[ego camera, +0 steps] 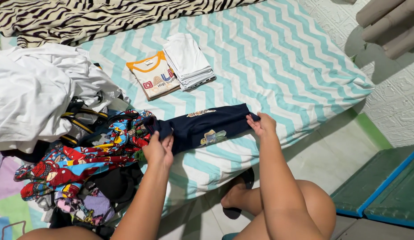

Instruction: The person folds various garments, including white t-shirts, a brown shirt, and patterned children's shirts, by hand on a bed. Each item is smoothed, folded into a compact rectangle, and placed into a growing stack on the bed.

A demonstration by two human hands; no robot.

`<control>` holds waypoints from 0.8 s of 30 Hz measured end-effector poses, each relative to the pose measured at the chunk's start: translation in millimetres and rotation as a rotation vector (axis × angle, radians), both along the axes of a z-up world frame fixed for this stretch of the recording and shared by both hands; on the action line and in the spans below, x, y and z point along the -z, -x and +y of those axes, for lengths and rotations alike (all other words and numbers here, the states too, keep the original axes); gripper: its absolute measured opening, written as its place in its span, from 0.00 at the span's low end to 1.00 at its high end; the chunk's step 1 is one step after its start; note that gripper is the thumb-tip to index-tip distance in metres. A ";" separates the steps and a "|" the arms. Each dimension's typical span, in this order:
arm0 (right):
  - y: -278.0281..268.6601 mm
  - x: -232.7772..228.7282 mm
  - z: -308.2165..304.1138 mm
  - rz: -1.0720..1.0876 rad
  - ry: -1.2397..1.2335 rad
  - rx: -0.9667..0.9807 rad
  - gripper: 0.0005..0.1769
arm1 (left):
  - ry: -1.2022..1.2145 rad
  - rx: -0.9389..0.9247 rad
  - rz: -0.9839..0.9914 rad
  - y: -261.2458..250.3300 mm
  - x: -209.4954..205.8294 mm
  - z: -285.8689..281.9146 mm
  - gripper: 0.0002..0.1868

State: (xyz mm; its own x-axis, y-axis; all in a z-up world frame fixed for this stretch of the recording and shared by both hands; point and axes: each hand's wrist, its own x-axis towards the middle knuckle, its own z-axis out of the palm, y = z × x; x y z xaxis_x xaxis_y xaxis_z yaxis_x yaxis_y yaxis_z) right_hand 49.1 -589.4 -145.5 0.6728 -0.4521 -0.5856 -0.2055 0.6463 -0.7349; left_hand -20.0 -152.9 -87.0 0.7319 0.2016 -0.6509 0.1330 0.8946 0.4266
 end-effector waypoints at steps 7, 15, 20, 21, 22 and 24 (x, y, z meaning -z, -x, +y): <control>-17.0 -27.3 88.9 0.701 1.319 -0.451 0.47 | -1.542 0.533 -0.299 -4.3 36.3 -47.3 0.22; -11.0 -26.9 97.5 0.773 1.398 -0.667 0.43 | -2.200 1.087 -0.324 17.3 47.8 -33.9 0.50; -37.5 -25.5 108.7 0.109 1.092 -0.651 0.33 | -1.696 1.082 -0.103 -11.0 50.9 -37.3 0.46; -39.8 -25.2 127.2 0.047 1.072 -0.669 0.36 | -1.520 0.958 -0.130 -20.7 49.3 -31.2 0.46; -39.9 -25.2 151.3 -0.014 1.050 -0.687 0.38 | -1.343 0.836 -0.152 -26.7 46.6 -25.1 0.46; -31.6 -28.6 209.0 -0.057 0.968 -0.739 0.37 | -0.811 0.749 -0.112 -36.0 36.4 -3.6 0.45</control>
